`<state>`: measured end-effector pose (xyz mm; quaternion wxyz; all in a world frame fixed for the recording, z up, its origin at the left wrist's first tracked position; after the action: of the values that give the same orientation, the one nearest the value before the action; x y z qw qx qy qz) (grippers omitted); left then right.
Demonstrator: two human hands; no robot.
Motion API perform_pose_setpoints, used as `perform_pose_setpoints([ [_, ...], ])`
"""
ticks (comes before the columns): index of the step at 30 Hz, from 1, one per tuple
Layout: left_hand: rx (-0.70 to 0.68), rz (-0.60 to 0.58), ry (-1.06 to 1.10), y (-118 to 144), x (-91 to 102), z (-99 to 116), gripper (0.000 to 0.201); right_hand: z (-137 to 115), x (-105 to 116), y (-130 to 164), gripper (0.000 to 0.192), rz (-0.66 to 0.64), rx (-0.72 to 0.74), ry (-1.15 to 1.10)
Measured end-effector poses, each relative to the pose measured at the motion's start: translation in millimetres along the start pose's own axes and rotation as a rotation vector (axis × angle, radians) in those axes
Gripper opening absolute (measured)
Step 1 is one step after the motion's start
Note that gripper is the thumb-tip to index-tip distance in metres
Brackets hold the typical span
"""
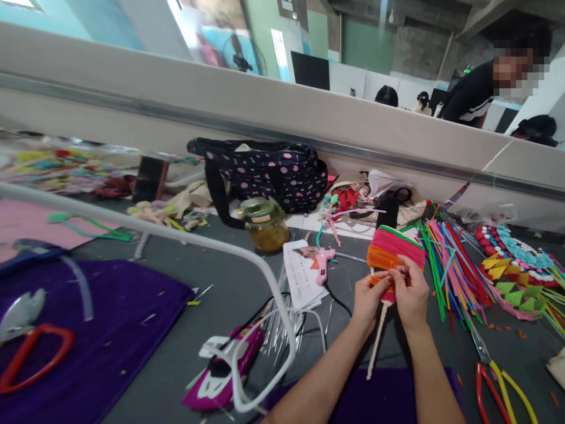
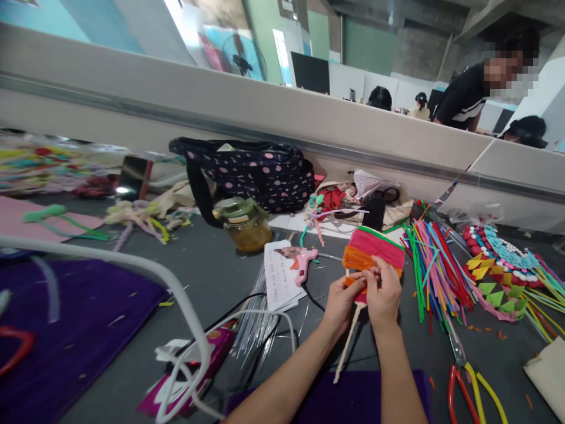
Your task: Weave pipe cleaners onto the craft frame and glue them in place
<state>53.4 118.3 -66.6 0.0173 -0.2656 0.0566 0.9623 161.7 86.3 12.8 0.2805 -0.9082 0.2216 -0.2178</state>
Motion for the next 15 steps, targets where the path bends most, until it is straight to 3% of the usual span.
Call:
perform_pose_setpoints([
  [9,-0.098,-0.058,-0.185,2,-8.0,5,0.016,-32,-1,1,0.015,0.044,0.284,0.261],
  [15,-0.148,0.031,-0.204,2,1.5,9,0.015,-29,-4,4,0.015,-0.009,0.237,0.159],
])
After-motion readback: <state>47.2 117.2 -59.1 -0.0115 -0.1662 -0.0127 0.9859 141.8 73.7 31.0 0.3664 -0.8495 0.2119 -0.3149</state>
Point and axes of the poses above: each hand's wrist, its own y-axis away from the middle knuckle, its own x-axis out of the back of the hand, z = x × y, the point moved 8 cm from there along -y, towards the middle knuckle, and after that the axes turned 7 degrees about -y, right-handed, at the moved point
